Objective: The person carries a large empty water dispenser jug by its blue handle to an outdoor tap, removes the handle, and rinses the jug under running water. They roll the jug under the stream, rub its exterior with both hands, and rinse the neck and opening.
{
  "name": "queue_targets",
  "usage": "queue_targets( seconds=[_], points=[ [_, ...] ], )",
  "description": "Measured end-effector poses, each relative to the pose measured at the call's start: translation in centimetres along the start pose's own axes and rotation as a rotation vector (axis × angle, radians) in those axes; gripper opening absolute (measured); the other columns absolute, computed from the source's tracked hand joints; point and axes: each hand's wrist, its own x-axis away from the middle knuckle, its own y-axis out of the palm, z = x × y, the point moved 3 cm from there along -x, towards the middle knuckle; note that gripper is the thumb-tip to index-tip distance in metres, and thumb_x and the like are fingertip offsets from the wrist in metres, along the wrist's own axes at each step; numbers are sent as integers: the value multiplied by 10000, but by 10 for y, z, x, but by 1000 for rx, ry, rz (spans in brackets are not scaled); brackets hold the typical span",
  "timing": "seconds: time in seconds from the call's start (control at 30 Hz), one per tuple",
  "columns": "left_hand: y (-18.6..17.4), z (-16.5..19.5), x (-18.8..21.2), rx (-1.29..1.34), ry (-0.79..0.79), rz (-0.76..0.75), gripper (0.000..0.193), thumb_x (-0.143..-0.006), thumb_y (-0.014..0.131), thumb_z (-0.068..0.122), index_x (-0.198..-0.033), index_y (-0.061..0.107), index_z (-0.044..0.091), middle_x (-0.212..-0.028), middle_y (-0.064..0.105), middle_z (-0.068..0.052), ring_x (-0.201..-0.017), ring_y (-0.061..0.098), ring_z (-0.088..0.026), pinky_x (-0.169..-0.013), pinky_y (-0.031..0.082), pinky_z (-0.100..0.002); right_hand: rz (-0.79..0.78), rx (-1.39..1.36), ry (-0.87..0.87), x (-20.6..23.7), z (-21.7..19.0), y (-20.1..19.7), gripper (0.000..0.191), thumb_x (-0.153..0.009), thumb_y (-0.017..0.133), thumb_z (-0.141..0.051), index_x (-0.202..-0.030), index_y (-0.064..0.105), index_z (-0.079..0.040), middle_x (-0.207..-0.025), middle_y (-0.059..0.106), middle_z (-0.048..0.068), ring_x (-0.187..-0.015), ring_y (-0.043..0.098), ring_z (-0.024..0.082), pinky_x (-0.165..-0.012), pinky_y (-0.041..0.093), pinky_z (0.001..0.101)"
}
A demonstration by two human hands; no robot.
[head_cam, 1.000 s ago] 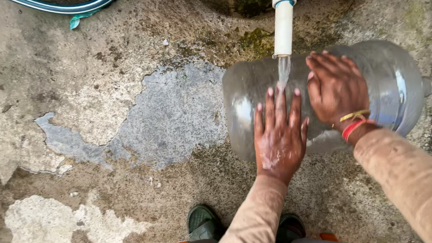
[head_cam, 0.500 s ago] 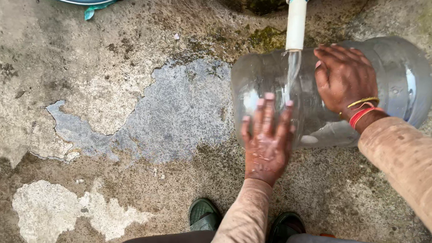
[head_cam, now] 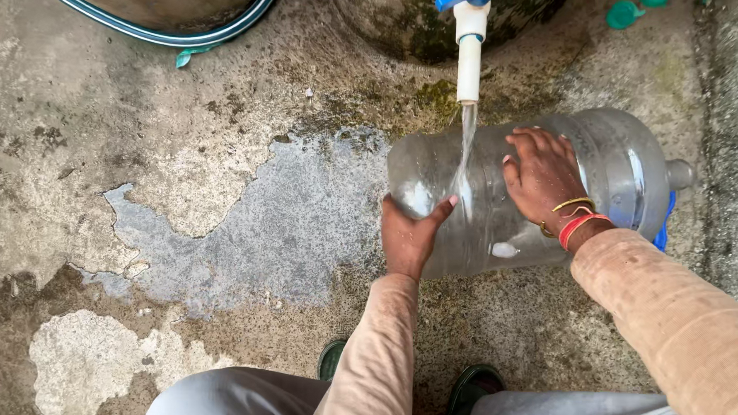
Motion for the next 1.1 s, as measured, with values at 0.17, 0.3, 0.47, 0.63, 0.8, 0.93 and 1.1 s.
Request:
queue_targets(
  seconds=[0.17,0.3,0.47,0.63,0.8,0.93,1.1],
  points=[
    [18,-16,24,149,160,-13,992,-620,928,442,-1352,510,-82,-1271,687,-236,-1165,694,-350,-1039,538,-419,-178,-24,106,2,-14,8,553,-1052,480,-459,-1441,542,-71,-1517,500,182,-1466,391,351,-1184,181,672],
    [38,-32,34,15,277,60,1205,-624,993,403,-1509,359,-114,-1437,534,-290,-1349,528,-404,-1157,414,-468,-206,3,259,3,-18,20,629,-1018,458,-564,-1464,531,-127,-1568,465,149,-1481,374,331,-1152,118,750],
    [51,-55,29,-50,141,19,1261,-554,999,368,-1529,336,-78,-1456,525,-270,-1389,472,-414,-1184,316,-496,-34,131,89,2,-17,39,605,-1066,492,-544,-1479,571,-109,-1570,464,234,-1461,406,409,-1125,142,768],
    [52,-63,32,-65,144,9,1256,-533,1003,338,-1532,342,-40,-1484,508,-243,-1425,424,-401,-1206,250,-503,-53,133,140,8,6,65,573,-1002,607,-509,-1410,642,-110,-1422,535,237,-1344,482,415,-1138,293,658],
    [49,-66,18,-33,158,-79,1228,-538,996,321,-1545,368,3,-1476,526,-218,-1419,443,-383,-1236,235,-518,26,153,-50,17,24,86,451,-1153,595,-435,-1319,618,-17,-1470,560,234,-1381,482,405,-1205,324,599],
    [40,-68,13,33,122,-107,1138,-608,905,465,-1538,412,30,-1491,535,-200,-1429,456,-376,-1217,243,-523,50,183,-35,24,39,98,442,-1162,549,-428,-1300,608,-13,-1465,565,194,-1388,486,375,-1215,315,568],
    [32,-61,13,103,-9,-31,888,-813,708,683,-1461,576,91,-1485,591,-154,-1413,488,-340,-1210,228,-507,94,260,8,31,50,106,495,-1124,555,-410,-1380,632,6,-1498,575,193,-1514,451,413,-1214,285,600]
  ],
)
